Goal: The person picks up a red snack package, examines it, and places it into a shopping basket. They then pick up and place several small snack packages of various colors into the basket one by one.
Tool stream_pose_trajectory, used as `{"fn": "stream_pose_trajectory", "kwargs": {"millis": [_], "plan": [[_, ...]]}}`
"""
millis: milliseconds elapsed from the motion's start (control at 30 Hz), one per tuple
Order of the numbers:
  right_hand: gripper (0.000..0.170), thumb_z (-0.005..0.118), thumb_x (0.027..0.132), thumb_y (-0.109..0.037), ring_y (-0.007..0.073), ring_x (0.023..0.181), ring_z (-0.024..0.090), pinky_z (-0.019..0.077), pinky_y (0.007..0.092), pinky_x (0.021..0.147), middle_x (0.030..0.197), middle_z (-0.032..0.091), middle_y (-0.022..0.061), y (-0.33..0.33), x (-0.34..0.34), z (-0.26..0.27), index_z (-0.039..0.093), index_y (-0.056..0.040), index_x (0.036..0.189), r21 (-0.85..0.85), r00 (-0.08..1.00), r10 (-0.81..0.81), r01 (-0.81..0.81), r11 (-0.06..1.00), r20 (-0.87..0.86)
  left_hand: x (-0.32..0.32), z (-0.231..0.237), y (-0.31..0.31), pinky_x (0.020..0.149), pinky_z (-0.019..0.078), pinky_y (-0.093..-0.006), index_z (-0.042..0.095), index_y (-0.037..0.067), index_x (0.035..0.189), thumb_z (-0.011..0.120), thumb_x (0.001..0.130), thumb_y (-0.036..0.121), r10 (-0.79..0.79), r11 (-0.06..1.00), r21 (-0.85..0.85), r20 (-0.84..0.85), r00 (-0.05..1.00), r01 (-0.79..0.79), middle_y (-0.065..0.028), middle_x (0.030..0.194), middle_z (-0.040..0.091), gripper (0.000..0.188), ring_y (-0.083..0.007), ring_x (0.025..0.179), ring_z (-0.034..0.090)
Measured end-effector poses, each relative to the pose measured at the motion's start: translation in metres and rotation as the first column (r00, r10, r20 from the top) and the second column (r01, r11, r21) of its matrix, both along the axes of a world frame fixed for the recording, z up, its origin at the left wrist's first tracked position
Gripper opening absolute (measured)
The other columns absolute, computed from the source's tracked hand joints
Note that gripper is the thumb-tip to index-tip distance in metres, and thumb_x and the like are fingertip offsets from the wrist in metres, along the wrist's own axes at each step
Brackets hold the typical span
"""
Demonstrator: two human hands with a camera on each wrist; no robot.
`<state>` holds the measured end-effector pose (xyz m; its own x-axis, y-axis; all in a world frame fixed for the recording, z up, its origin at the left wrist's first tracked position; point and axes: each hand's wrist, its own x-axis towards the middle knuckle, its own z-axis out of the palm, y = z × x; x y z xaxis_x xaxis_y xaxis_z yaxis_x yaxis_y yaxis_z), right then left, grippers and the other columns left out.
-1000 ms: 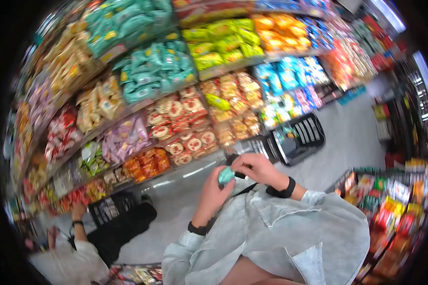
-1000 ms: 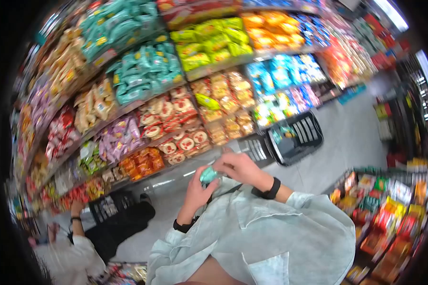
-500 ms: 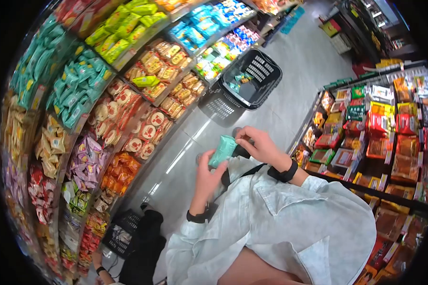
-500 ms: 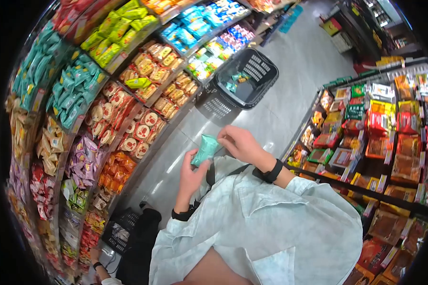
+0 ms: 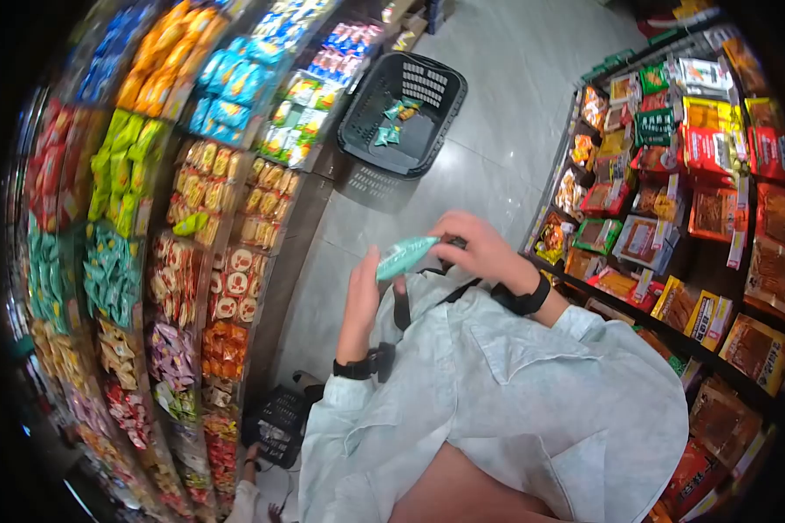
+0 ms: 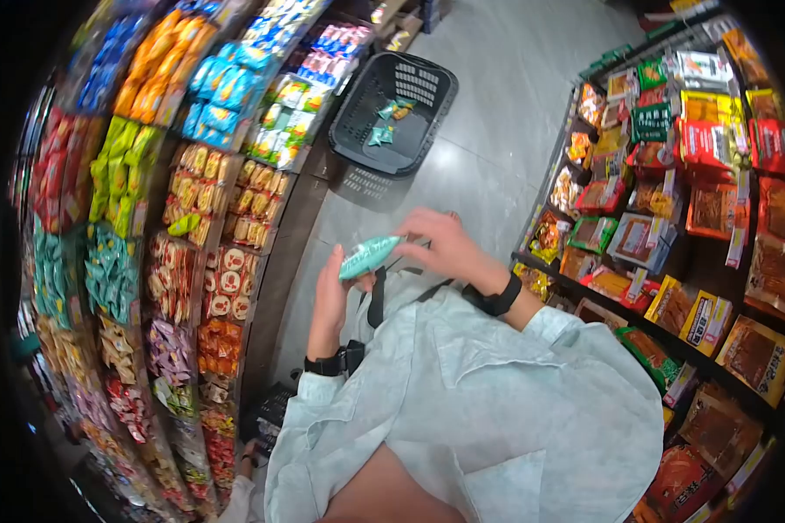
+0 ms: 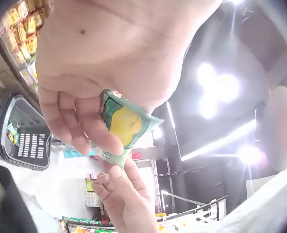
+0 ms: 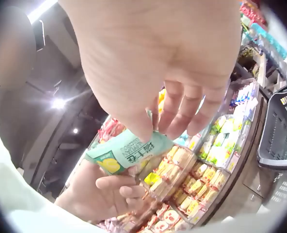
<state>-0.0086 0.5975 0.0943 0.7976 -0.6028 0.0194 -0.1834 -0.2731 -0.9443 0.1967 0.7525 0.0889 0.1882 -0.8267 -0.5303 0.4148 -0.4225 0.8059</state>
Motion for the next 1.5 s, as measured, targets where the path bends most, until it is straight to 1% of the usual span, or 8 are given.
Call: {"fn": "stream_pose_trajectory", "kwargs": {"millis": [167, 200, 500, 700, 833, 867, 1233, 1500], "plan": [[0.017, 0.076, 0.095, -0.017, 0.0234, 0.077, 0.066, 0.0525, 0.0334, 0.071, 0.088, 0.066, 0.01, -0.065, -0.067, -0.006, 0.068, -0.002, 0.096, -0.012, 0.987, -0.162, 0.162, 0.987, 0.004, -0.078, -0.016, -0.087, 0.083, 0.0534, -0.0339, 0.066, 0.001, 0.112, 0.03, 0.114, 0.054, 0.115, 0.975, 0.179, 0.106, 0.988, -0.132, -0.0111, 0.094, 0.073, 0.064, -0.0185, 0.083, 0.069], [0.019, 0.073, 0.097, -0.018, 0.0229, 0.076, 0.063, 0.0514, 0.0342, 0.07, 0.088, 0.066, 0.0098, -0.074, -0.076, -0.006, 0.066, -0.0011, 0.094, 0.032, 0.986, -0.169, 0.169, 0.985, 0.008, -0.086, -0.018, -0.096, 0.088, 0.0546, -0.0353, 0.063, 0.001, 0.118, 0.028, 0.115, 0.053, 0.077, 0.993, 0.082, 0.095, 0.992, -0.085, -0.0102, 0.107, 0.072, 0.063, -0.0183, 0.092, 0.069], [0.021, 0.069, 0.1, -0.021, 0.0204, 0.075, 0.062, 0.0493, 0.0344, 0.069, 0.084, 0.065, 0.0093, -0.13, -0.086, -0.013, 0.066, -0.0009, 0.094, 0.145, 0.96, -0.27, 0.278, 0.949, -0.076, -0.087, -0.013, -0.158, 0.082, 0.0556, -0.0317, 0.061, 0.001, 0.123, 0.039, 0.116, 0.041, -0.004, 1.0, 0.019, 0.132, 0.991, 0.001, -0.0075, 0.103, 0.071, 0.046, -0.0159, 0.087, 0.069], [0.02, 0.069, 0.1, -0.02, 0.02, 0.079, 0.068, 0.0533, 0.0339, 0.074, 0.09, 0.07, 0.0104, -0.164, -0.056, -0.006, 0.07, -0.0001, 0.099, 0.183, 0.946, -0.306, 0.321, 0.929, -0.109, -0.035, -0.031, -0.222, 0.075, 0.0543, -0.0292, 0.065, 0.003, 0.113, 0.043, 0.115, 0.037, -0.07, 0.994, 0.09, 0.002, 0.998, 0.07, -0.0058, 0.093, 0.071, 0.04, -0.0134, 0.077, 0.066], [0.033, 0.07, 0.099, -0.016, 0.0182, 0.09, 0.072, 0.0571, 0.0329, 0.084, 0.103, 0.074, 0.0093, -0.191, -0.025, 0.015, 0.066, -0.0063, 0.13, 0.165, 0.926, -0.365, 0.376, 0.912, -0.091, 0.008, -0.034, -0.268, 0.078, 0.0553, -0.0294, 0.064, 0.002, 0.124, 0.045, 0.113, 0.041, 0.039, 0.994, 0.101, -0.031, 0.999, -0.036, -0.0056, 0.1, 0.072, 0.045, -0.0155, 0.082, 0.07], [0.044, 0.07, 0.099, -0.014, 0.0188, 0.092, 0.073, 0.0576, 0.0334, 0.087, 0.108, 0.074, 0.0096, -0.199, -0.019, 0.015, 0.059, -0.009, 0.141, 0.153, 0.934, -0.348, 0.357, 0.921, -0.081, 0.016, -0.033, -0.277, 0.078, 0.0548, -0.0299, 0.062, 0.002, 0.13, 0.044, 0.113, 0.042, 0.085, 0.996, 0.042, -0.04, 0.996, -0.084, -0.006, 0.095, 0.072, 0.046, -0.016, 0.082, 0.07], [0.02, 0.065, 0.099, -0.01, 0.0184, 0.091, 0.074, 0.0582, 0.0328, 0.083, 0.102, 0.075, 0.0095, -0.245, 0.065, 0.013, 0.071, -0.0023, 0.117, 0.143, 0.99, 0.052, -0.033, 0.989, -0.134, 0.085, -0.046, -0.255, 0.08, 0.0522, -0.0284, 0.062, 0.005, 0.127, 0.047, 0.112, 0.037, 0.247, 0.968, 0.025, 0.077, 0.966, -0.25, -0.0051, 0.088, 0.069, 0.038, -0.0135, 0.084, 0.067], [0.023, 0.064, 0.096, -0.011, 0.0266, 0.097, 0.075, 0.0582, 0.0377, 0.086, 0.102, 0.075, 0.014, -0.286, 0.07, 0.015, 0.069, -0.002, 0.117, 0.074, 0.914, 0.365, -0.358, 0.931, -0.177, 0.038, -0.044, -0.227, 0.082, 0.0516, -0.0278, 0.064, 0.006, 0.121, 0.049, 0.112, 0.035, 0.473, 0.879, 0.017, 0.106, 0.875, -0.477, -0.0042, 0.091, 0.068, 0.034, -0.0126, 0.087, 0.066]]}}
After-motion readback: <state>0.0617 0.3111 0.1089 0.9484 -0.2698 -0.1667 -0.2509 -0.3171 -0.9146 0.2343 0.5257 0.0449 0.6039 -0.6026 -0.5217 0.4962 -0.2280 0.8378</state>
